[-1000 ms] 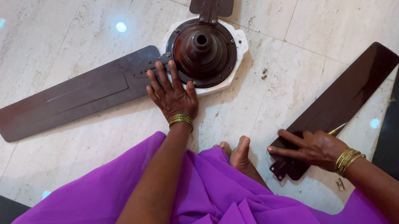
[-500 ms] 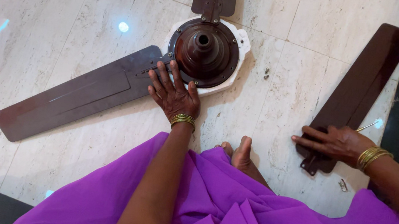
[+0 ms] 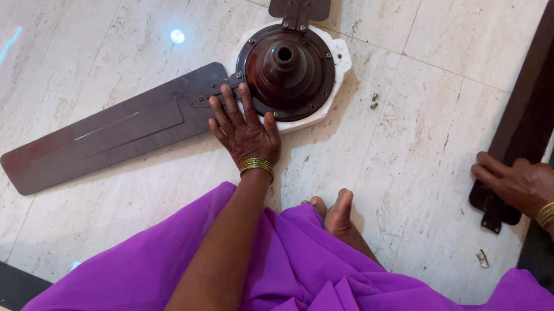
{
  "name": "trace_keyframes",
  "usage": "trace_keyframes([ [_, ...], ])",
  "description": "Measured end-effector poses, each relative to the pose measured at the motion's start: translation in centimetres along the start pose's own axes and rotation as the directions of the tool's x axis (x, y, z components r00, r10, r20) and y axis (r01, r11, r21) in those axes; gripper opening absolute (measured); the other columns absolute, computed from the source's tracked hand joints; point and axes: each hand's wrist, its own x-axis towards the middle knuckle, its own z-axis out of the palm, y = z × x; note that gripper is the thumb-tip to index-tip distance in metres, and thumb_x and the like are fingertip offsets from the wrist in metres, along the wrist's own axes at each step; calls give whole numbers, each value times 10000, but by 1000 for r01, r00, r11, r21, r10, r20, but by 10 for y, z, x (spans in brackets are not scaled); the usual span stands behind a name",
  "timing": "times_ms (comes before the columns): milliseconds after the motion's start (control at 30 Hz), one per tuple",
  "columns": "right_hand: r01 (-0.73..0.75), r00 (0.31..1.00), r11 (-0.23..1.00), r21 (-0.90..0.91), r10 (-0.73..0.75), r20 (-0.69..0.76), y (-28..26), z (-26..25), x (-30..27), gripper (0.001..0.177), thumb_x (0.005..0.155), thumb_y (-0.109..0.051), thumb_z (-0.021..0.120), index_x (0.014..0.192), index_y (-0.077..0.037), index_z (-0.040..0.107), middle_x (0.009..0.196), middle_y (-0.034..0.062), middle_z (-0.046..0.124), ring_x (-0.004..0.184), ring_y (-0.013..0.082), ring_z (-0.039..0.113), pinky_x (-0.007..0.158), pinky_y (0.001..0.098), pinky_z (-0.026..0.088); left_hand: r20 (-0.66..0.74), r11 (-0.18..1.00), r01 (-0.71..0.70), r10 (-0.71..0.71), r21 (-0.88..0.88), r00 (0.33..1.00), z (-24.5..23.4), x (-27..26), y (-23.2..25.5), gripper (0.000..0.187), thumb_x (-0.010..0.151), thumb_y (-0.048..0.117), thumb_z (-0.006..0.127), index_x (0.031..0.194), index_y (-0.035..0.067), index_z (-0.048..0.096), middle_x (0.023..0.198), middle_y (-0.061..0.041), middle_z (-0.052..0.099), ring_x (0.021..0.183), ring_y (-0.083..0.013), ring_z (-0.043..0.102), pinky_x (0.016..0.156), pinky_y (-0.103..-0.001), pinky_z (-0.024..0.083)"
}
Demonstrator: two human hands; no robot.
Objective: The person uses a screwdriver to loosen and remove screws from the fan blade mounting brackets. They detach one fan blade from the motor housing and place it on the floor, then continue removing screws from the remaining blades.
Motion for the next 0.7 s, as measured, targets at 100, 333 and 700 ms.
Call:
trace_keyframes([
  [100,-68,998,988,137,64,27,3,-10,-9,695,979,-111,599,1551,-299,252,1654,-51,242,891,87,685,667,185,618,8,1000,11,-11,-2,1000,0,0,1,709,1036,503,365,1667,262,150,1745,-77,37,1607,-342,-14,1266,-541,-24],
  [333,-77,993,979,190,58,105,0,-23,-8,612,1000,-121,558,1532,-222,272,1661,17,225,927,100,689,703,203,652,21,1000,13,-13,17,1000,0,0,1,688,1059,522,332,1671,266,149,1751,-69,41,1612,-334,-12,1270,-538,-27],
  [700,-127,972,908,400,195,-132,-8,-43,-2,174,963,-161,584,1131,-149,625,1366,30,619,917,168,737,667,298,628,-2,1000,6,-6,3,1000,3,-1,-1,692,1062,547,336,1671,269,156,1751,-63,52,1613,-341,1,1275,-540,-22],
])
